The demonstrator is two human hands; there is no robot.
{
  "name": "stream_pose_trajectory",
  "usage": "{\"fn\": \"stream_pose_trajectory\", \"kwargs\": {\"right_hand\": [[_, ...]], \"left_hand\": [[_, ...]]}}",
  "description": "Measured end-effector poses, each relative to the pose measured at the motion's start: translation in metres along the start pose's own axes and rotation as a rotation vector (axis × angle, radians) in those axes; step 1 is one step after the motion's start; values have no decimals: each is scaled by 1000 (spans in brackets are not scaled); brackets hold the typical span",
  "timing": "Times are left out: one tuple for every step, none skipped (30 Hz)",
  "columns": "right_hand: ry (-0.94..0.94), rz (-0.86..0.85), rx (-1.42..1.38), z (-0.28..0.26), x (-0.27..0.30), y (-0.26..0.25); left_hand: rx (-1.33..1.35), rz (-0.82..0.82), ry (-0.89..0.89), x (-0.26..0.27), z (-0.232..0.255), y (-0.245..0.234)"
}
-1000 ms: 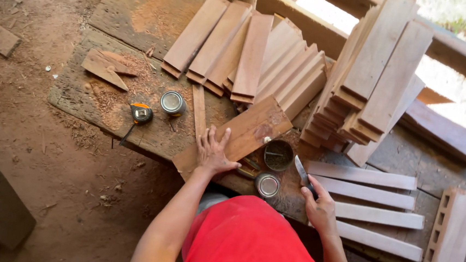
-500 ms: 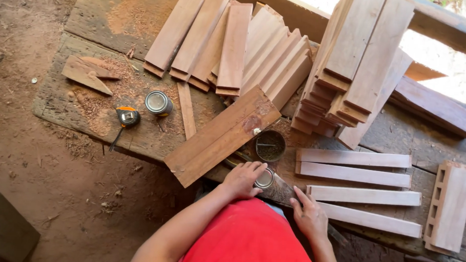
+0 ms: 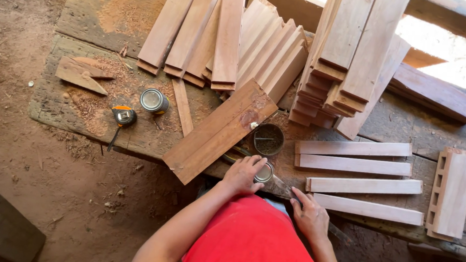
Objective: Apply wood filler to holes and imperfections in wooden planks using a small spatula.
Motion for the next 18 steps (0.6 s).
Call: {"fn": "stream_pose_trajectory", "kwargs": {"right_hand": [[2,5,0,-1,1,-3],[-19,92,-50,-5,2,-13],[-43,178,-100,-8,3,-23],[-45,183,-101,-10,2,-26],[-30,207,-165,-10,1,-31],[-16,230,-230,-10,-1,-36],[-17,236,-229,-11,-3,-38],[1,229,-240,-10,-5,-40],[21,224,-253,-9,-7,-41],[21,232,-254,-9,-10,-42],[-59,297,-262,-14,-12,-49],[-140,361,-267,-17,-14,-57],[-122,385,-262,-20,-16,-61],[-89,333,-271,-22,-21,-59],[-68,263,-284,-26,-25,-53],[-61,270,-282,-31,-29,-58],[-7,199,-333,-36,-37,-54],[47,127,-384,-41,-44,-49]], "left_hand": [[-2,1,5,-1,2,-3],[-1,16,2,-1,4,-7],[-1,32,-3,-1,5,-12],[-4,35,0,-1,5,-13],[-21,49,2,-2,4,-15],[-38,64,4,-3,3,-17],[-39,67,8,-1,-2,-21],[-65,136,3,0,-7,-31],[-92,203,0,2,-12,-42],[-95,206,7,6,-24,-47],[-198,325,-166,8,-50,-64],[-298,446,-340,13,-73,-80],[-293,443,-310,9,-80,-88],[-360,401,-379,6,-95,-94],[-430,361,-469,12,-112,-100],[-427,359,-460,8,-121,-97],[-416,275,-495,7,-137,-89],[-404,190,-528,7,-153,-82]]}}
Point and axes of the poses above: each hand's wrist, its own x-axis away from the middle knuckle, its own y-axis out of the palm, z = x × y, the point moved 9 cm from there along -x, towards the middle knuckle, and after that the axes turned 2 degrees about -x, right-handed, at the moved point
